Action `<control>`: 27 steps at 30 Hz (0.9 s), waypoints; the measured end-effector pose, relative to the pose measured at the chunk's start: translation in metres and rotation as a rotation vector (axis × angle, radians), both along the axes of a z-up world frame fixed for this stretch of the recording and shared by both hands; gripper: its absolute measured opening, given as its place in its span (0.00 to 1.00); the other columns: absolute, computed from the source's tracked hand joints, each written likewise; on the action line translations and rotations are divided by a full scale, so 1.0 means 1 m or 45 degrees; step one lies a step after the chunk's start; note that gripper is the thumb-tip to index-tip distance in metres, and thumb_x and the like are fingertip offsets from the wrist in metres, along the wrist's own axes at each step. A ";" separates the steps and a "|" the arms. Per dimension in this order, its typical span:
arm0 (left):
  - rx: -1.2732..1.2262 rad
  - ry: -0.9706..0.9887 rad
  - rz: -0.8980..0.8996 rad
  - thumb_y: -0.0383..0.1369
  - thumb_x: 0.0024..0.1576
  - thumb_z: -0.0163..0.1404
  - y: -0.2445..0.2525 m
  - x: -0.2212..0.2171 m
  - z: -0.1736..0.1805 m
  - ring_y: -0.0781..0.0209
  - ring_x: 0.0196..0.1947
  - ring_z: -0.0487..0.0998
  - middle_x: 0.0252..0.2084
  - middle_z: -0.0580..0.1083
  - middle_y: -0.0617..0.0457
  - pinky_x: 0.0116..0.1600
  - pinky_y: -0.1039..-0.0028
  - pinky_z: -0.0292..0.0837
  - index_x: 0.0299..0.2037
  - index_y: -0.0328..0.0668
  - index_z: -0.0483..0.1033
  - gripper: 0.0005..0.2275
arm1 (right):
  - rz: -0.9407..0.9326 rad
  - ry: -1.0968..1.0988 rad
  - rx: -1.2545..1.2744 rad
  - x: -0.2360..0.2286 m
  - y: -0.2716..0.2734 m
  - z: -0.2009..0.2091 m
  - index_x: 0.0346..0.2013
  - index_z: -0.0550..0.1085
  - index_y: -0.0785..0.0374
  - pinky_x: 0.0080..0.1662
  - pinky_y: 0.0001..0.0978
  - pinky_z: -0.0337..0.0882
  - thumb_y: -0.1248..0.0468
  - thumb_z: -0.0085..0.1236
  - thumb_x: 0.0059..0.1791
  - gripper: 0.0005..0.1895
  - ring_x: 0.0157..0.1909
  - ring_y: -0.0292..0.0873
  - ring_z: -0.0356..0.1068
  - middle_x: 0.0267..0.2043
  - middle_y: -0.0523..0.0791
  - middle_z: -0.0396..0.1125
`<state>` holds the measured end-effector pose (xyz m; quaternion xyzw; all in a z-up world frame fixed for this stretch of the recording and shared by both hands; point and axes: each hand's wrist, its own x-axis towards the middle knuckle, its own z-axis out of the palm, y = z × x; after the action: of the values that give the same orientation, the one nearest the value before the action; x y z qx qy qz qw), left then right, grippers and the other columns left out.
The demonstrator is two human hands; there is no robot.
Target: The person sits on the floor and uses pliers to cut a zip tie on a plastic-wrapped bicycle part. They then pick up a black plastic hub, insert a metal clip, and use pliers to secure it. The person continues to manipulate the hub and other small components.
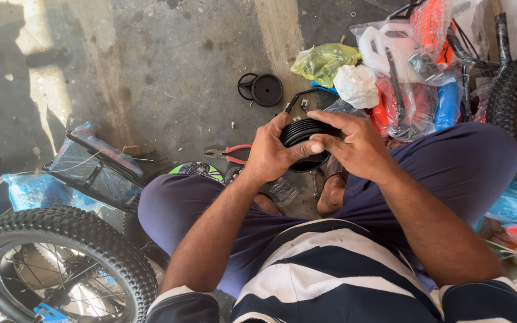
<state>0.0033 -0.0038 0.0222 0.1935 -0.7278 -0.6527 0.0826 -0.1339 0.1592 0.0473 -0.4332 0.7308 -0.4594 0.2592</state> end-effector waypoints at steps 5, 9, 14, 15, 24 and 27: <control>-0.024 0.032 0.049 0.51 0.47 0.66 0.001 0.002 -0.006 0.69 0.32 0.80 0.31 0.79 0.54 0.37 0.74 0.77 0.39 0.37 0.74 0.24 | 0.044 0.145 0.100 0.005 -0.007 0.006 0.62 0.71 0.65 0.50 0.36 0.75 0.58 0.61 0.52 0.25 0.50 0.49 0.78 0.51 0.53 0.75; -0.063 0.088 0.078 0.50 0.49 0.66 0.001 0.004 -0.009 0.70 0.34 0.80 0.32 0.79 0.55 0.38 0.75 0.78 0.40 0.37 0.75 0.24 | 0.012 0.201 0.037 0.012 -0.010 0.005 0.61 0.72 0.66 0.52 0.38 0.75 0.62 0.59 0.52 0.23 0.54 0.51 0.77 0.54 0.55 0.74; -0.014 0.009 0.106 0.50 0.48 0.65 0.004 0.004 -0.009 0.72 0.31 0.79 0.30 0.78 0.56 0.35 0.76 0.77 0.39 0.38 0.75 0.23 | -0.034 0.204 0.011 0.014 -0.009 -0.003 0.60 0.73 0.66 0.52 0.37 0.76 0.64 0.60 0.51 0.22 0.54 0.50 0.77 0.54 0.55 0.74; -0.010 -0.001 0.114 0.49 0.48 0.65 0.004 0.004 -0.008 0.72 0.30 0.79 0.29 0.78 0.56 0.35 0.76 0.77 0.38 0.38 0.75 0.23 | -0.028 0.218 -0.012 0.013 -0.009 -0.004 0.60 0.73 0.66 0.53 0.38 0.76 0.65 0.60 0.51 0.22 0.54 0.51 0.77 0.54 0.55 0.74; -0.161 0.004 0.182 0.50 0.47 0.66 0.004 0.003 -0.008 0.72 0.28 0.76 0.27 0.76 0.56 0.32 0.75 0.73 0.33 0.37 0.75 0.23 | -0.042 0.192 -0.027 0.014 -0.013 -0.007 0.59 0.73 0.66 0.51 0.38 0.76 0.62 0.59 0.53 0.21 0.52 0.50 0.78 0.52 0.55 0.75; -0.080 -0.067 0.173 0.50 0.47 0.66 -0.002 0.001 -0.012 0.72 0.27 0.75 0.26 0.76 0.56 0.31 0.75 0.73 0.31 0.37 0.73 0.23 | -0.035 0.229 -0.042 0.010 -0.015 -0.005 0.60 0.73 0.67 0.52 0.38 0.75 0.61 0.60 0.54 0.21 0.54 0.50 0.77 0.54 0.55 0.74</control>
<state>0.0042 -0.0055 0.0103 0.2567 -0.7352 -0.6170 0.1136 -0.1235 0.1444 0.0420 -0.4668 0.7493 -0.4343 0.1790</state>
